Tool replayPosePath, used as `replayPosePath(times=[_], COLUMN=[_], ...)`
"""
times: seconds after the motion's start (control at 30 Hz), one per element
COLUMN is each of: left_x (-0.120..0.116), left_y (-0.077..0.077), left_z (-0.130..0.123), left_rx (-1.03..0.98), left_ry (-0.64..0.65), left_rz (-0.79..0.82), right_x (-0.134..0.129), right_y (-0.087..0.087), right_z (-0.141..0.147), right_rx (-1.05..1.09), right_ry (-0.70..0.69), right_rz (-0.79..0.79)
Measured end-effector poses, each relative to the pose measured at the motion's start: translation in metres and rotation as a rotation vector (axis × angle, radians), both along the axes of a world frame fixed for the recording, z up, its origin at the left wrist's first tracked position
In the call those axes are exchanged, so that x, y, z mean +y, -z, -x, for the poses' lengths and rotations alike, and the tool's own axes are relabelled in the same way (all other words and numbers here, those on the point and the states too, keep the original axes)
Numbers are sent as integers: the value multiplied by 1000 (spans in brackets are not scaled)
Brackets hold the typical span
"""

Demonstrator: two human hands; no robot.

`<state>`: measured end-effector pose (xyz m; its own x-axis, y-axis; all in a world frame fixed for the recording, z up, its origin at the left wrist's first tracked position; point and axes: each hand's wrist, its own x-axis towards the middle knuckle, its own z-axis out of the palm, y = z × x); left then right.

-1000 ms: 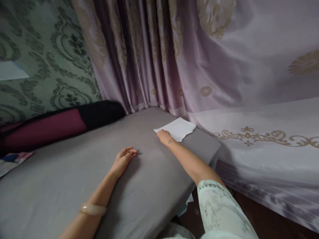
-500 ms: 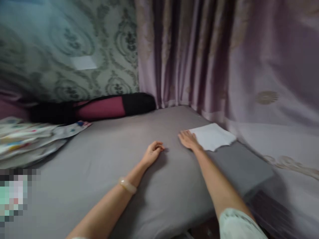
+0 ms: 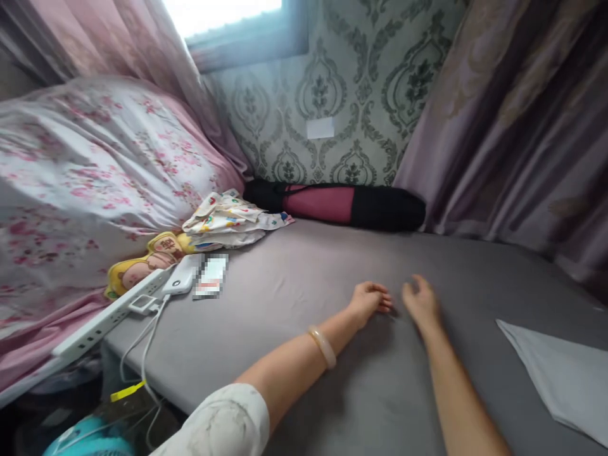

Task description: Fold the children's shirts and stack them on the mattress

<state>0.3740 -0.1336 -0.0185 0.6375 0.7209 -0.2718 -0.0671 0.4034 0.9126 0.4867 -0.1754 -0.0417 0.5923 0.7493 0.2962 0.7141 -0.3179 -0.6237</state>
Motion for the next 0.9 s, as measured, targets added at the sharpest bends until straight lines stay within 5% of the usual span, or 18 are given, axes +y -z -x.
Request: replayPosePath(times=[0.07, 0.23, 0.4, 0.63, 0.9], left_x=[33, 136, 215, 261, 287], left_y=[-13, -45, -82, -121, -139], left_z=[24, 121, 238, 352, 380], left_rx=[167, 330, 540, 928, 1081], left_ry=[-185, -503, -753, -856, -748], left_rz=[-218, -459, -666, -839, -904], right_x=[16, 57, 68, 66, 66], right_y=[-4, -1, 3, 14, 16], right_z=[10, 87, 114, 109, 109], right_rx=[-70, -182, -107, -153, -183], right_ry=[-33, -260, -360, -371, -379], right_rz=[49, 280, 161, 82, 77])
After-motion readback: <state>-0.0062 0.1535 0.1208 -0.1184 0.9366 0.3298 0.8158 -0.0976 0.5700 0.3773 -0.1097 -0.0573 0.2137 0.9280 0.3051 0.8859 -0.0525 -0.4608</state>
